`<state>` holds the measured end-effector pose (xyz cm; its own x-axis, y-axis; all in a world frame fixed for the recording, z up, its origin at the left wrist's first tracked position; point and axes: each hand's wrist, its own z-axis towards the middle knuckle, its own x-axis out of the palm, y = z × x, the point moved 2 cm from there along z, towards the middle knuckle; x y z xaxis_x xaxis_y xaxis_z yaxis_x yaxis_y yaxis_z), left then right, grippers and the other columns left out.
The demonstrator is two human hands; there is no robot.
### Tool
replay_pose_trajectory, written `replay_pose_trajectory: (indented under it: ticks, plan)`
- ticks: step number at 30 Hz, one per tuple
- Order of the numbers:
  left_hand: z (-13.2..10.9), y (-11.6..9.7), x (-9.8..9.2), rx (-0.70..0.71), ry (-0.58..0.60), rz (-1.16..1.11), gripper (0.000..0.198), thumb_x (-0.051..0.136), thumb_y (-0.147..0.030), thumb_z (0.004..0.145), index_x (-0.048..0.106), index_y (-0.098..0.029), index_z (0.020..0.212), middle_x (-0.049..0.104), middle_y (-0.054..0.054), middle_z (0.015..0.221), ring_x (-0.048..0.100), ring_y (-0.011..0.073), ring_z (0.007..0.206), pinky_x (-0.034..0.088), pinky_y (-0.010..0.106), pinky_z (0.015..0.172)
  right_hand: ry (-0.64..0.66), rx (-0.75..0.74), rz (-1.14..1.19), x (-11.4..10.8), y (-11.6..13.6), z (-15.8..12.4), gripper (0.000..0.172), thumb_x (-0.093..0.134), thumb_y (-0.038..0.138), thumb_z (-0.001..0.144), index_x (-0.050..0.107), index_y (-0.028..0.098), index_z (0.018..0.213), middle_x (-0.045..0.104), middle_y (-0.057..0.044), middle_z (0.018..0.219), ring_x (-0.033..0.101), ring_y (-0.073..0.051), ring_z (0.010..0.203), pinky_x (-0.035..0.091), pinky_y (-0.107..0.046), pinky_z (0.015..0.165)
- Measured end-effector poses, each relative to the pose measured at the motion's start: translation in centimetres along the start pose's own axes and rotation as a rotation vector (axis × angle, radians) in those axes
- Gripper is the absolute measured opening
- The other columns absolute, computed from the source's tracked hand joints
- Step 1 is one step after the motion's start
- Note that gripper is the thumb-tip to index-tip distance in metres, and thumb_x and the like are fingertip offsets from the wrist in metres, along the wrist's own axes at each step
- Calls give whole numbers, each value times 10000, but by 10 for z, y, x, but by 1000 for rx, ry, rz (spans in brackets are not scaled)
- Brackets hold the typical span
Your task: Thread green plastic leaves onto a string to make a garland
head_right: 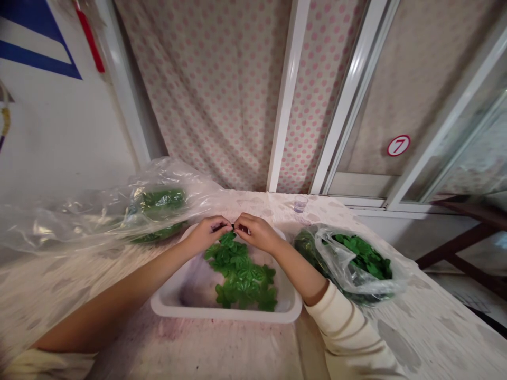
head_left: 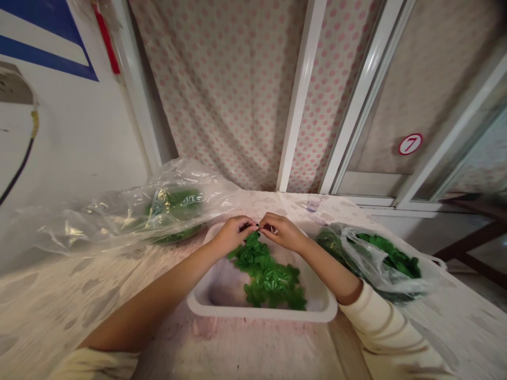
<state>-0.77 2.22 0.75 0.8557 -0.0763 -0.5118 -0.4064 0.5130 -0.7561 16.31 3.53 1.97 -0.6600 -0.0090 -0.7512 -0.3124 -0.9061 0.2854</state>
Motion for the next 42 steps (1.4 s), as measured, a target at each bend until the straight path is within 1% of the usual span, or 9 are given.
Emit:
replay_pose_trajectory:
  ticks: [6, 10, 13, 16, 21, 26, 30, 35, 42]
  plan:
    - [-1, -2, -3, -12, -48, -10, 463, 332, -464, 881, 636, -120, 820, 619, 37, 677, 563, 128, 595, 468, 248, 603, -3, -28, -18, -1, 1, 0, 87, 485, 188, 856, 564, 176, 823, 517, -34, 764, 505, -127, 676, 408, -233, 616]
    - [-1, -2, -4, 3, -98, 19, 494, 327, -495, 877, 640, -121, 795, 630, 43, 692, 574, 144, 653, 461, 261, 664, -7, -41, -17, -1, -1, -1, 95, 488, 193, 859, 576, 175, 828, 521, -39, 773, 515, -131, 687, 414, -236, 628]
    - [-1, -1, -4, -18, -100, -5, 497, 337, -507, 869, 637, -116, 811, 622, 43, 684, 569, 139, 624, 466, 261, 642, -16, -44, -26, -1, -2, -1, 96, 489, 197, 861, 580, 178, 836, 520, -36, 764, 511, -131, 680, 409, -234, 621]
    - [0, 1, -4, -46, -108, -61, 493, 350, -513, 862, 631, -108, 853, 605, 40, 672, 557, 122, 568, 477, 252, 594, -29, -49, -28, -1, -2, -1, 95, 488, 196, 863, 575, 175, 831, 522, -36, 759, 510, -132, 685, 405, -231, 624]
    - [1, 5, -2, -68, -111, -181, 442, 424, -490, 834, 624, -104, 915, 623, 65, 774, 560, 105, 562, 508, 244, 548, -30, -16, -27, -1, -4, -1, 92, 484, 204, 865, 563, 177, 826, 530, -31, 754, 502, -124, 663, 397, -225, 614]
    - [0, 0, -1, -31, -91, -118, 309, 607, -359, 733, 633, -122, 930, 643, 57, 787, 566, 97, 595, 504, 207, 541, -52, 29, -27, 0, -6, -1, 70, 489, 194, 856, 547, 171, 825, 539, -24, 754, 490, -110, 633, 385, -213, 591]
    - [0, -1, 1, -55, -73, -140, 266, 636, -286, 692, 648, -118, 897, 651, 45, 752, 565, 85, 560, 515, 205, 527, -53, 54, -27, 0, -6, -1, 58, 494, 195, 854, 539, 169, 827, 542, -23, 755, 485, -107, 631, 378, -208, 582]
    - [1, 2, 1, -114, -64, -259, 224, 658, -295, 672, 662, -115, 806, 650, 36, 715, 589, 92, 547, 540, 221, 520, -34, 69, -17, 0, -7, -1, 52, 497, 196, 856, 535, 172, 830, 555, -23, 760, 490, -105, 627, 377, -206, 581]
    - [2, 2, 1, -127, -101, -287, 214, 671, -306, 664, 655, -110, 748, 637, 28, 669, 575, 90, 540, 536, 225, 511, -22, 81, -17, 1, -7, -1, 53, 506, 200, 850, 546, 168, 834, 564, -23, 763, 491, -104, 624, 375, -206, 581]
